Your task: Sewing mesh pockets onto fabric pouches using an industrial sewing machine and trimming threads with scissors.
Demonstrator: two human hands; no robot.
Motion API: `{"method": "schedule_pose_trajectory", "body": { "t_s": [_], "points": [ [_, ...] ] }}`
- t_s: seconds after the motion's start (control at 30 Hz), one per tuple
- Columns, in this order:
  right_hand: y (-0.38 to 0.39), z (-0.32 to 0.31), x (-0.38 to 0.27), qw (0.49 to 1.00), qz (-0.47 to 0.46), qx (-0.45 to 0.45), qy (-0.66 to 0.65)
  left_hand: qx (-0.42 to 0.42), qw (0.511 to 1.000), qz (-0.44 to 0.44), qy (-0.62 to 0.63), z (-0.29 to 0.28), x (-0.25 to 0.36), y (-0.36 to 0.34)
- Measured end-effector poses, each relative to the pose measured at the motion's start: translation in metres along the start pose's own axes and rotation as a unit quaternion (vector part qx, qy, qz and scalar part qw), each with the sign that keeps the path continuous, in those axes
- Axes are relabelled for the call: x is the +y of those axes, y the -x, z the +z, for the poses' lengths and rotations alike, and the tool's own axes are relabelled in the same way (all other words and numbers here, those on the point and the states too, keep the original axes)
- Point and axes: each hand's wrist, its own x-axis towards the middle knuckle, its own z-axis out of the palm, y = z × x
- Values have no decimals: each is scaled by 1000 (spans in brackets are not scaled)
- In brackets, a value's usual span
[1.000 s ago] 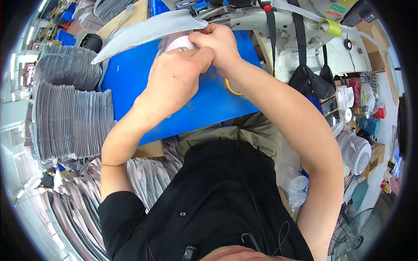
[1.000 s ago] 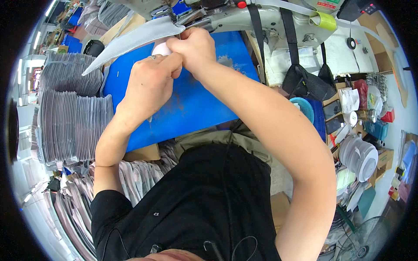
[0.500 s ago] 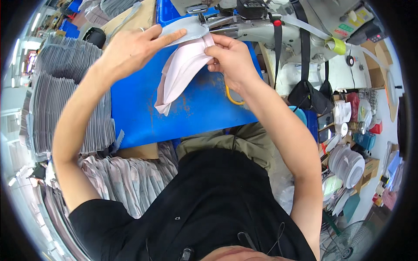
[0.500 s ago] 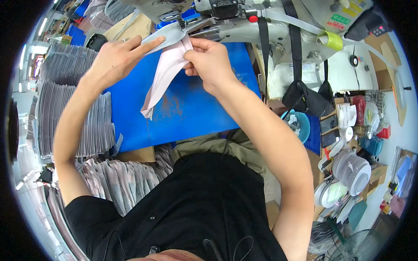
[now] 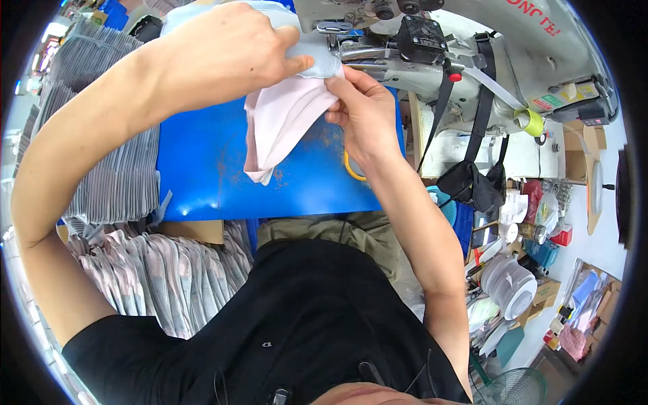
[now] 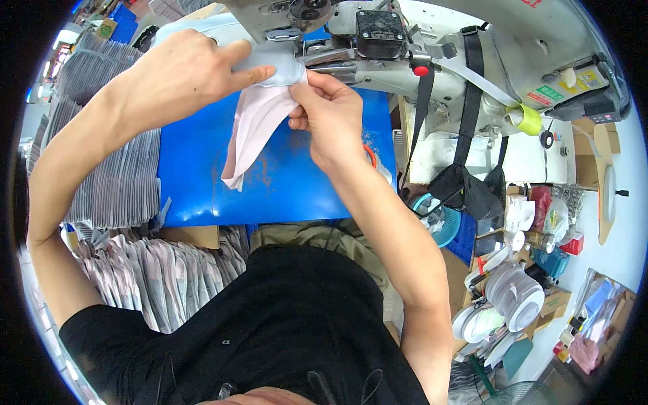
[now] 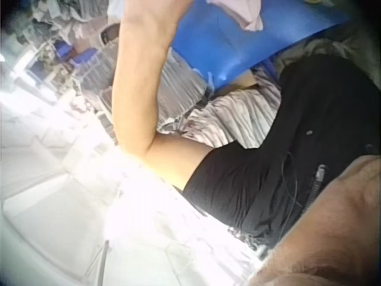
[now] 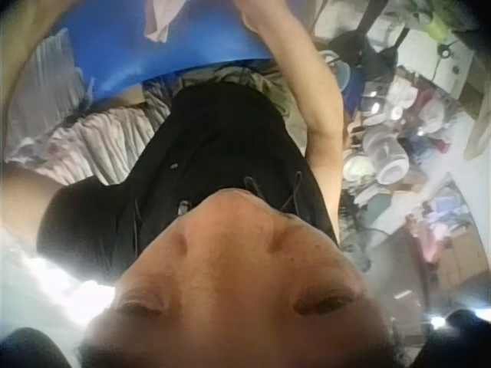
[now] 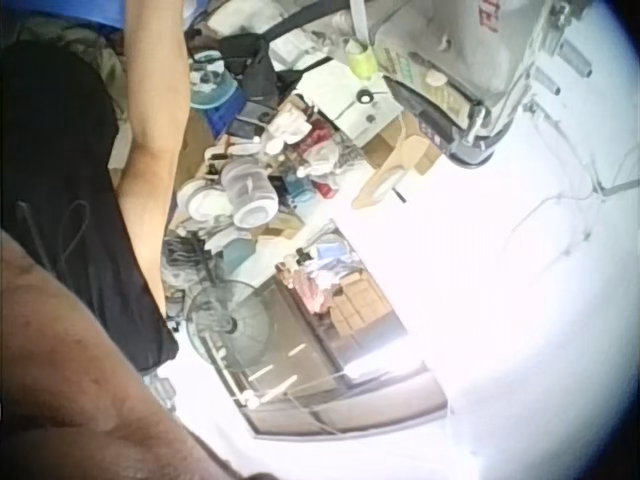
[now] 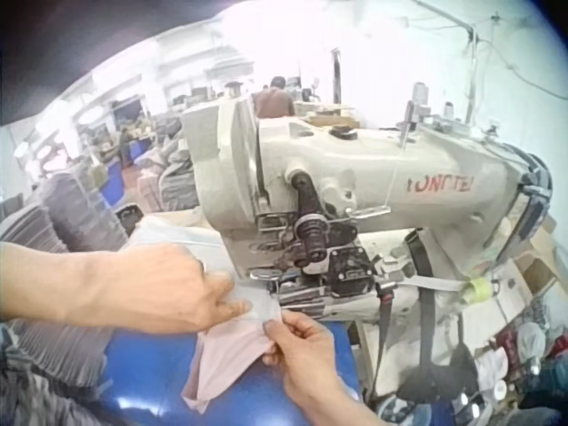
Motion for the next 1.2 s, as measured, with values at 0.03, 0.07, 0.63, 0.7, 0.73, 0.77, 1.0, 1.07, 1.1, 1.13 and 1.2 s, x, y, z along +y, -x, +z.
{"method": "schedule_pose_trajectory", "body": {
  "t_s": [0.03,0.07,0.63,0.7,0.73,0.77,1.0,1.07,1.1,1.13,1.2],
  "points": [
    [-1,0,2,1000,2,1,2,-7,1000,-17,12,-2,4,-1],
    [-3,-1,5,1000,-2,3,-4,-14,999,-32,23,-3,7,-1],
    [-6,-7,31,992,-129,3,-2,21,967,-200,158,2,77,-34],
    [-4,-8,31,990,-139,-3,9,105,942,-238,211,7,84,-42],
    [-3,-10,31,990,-142,-1,8,107,943,-235,210,9,87,-48],
    [-2,-11,31,990,-138,-13,21,101,932,-265,228,10,90,-54],
    [14,-38,37,933,-264,-10,242,146,837,-377,369,34,102,-67],
    [31,-43,31,909,-274,-4,314,164,806,-391,413,32,117,-52],
    [39,-48,27,876,-282,5,391,187,769,-402,461,31,129,-45],
    [49,-52,25,878,-281,13,387,240,742,-393,488,31,144,-36],
    [64,-52,25,873,-245,-2,422,281,762,-385,439,31,174,-21]
  ]
}}
